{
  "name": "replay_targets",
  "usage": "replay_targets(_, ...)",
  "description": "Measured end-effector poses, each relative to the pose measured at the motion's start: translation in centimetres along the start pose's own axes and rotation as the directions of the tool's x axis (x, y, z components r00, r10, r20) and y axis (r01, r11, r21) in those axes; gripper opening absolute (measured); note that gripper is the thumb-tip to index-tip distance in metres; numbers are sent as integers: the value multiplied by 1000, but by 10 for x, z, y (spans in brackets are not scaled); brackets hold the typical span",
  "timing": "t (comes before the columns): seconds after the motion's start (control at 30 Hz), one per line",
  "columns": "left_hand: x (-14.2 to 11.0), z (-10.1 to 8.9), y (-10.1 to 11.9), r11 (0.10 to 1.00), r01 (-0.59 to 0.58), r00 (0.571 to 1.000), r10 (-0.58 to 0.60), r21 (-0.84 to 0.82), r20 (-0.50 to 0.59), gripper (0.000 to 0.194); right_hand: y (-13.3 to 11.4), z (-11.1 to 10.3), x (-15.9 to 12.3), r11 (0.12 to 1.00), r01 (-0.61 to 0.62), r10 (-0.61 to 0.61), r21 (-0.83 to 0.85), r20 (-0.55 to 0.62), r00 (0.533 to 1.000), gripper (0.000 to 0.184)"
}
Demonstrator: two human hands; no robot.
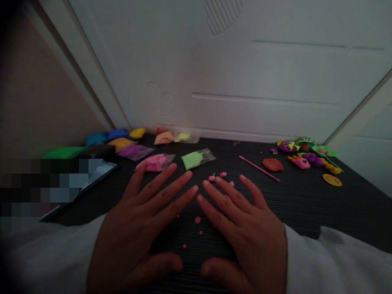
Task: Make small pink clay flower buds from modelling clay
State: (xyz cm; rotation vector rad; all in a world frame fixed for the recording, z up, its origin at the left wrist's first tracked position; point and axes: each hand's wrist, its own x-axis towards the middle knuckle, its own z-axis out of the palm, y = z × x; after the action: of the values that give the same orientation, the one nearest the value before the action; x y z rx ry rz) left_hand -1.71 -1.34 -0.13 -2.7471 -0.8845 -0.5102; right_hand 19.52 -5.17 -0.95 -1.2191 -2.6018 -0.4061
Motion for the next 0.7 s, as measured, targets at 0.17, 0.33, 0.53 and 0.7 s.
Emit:
replay_targets(0.17,0,0,1,999,47,998,-46,-23,32,79,0,-2,1,1000,-6,6,4,30,1000,72)
replay_targets(0.33,1,0,0,998,46,998,-45,-34,35,75,-1,-1,1,1000,-9,8,27,28,1000,67)
replay_targets(0.53,-1,2,0,997,80,996,-79,-16,51,77,-1,-1,0,1000,-18,17,17,39,999,65)
replay_targets(0.7,-2,1,-1,995,80,995,-77,-57,55,78,-2,-1,-2,998,-33,33,48,-1,999,57)
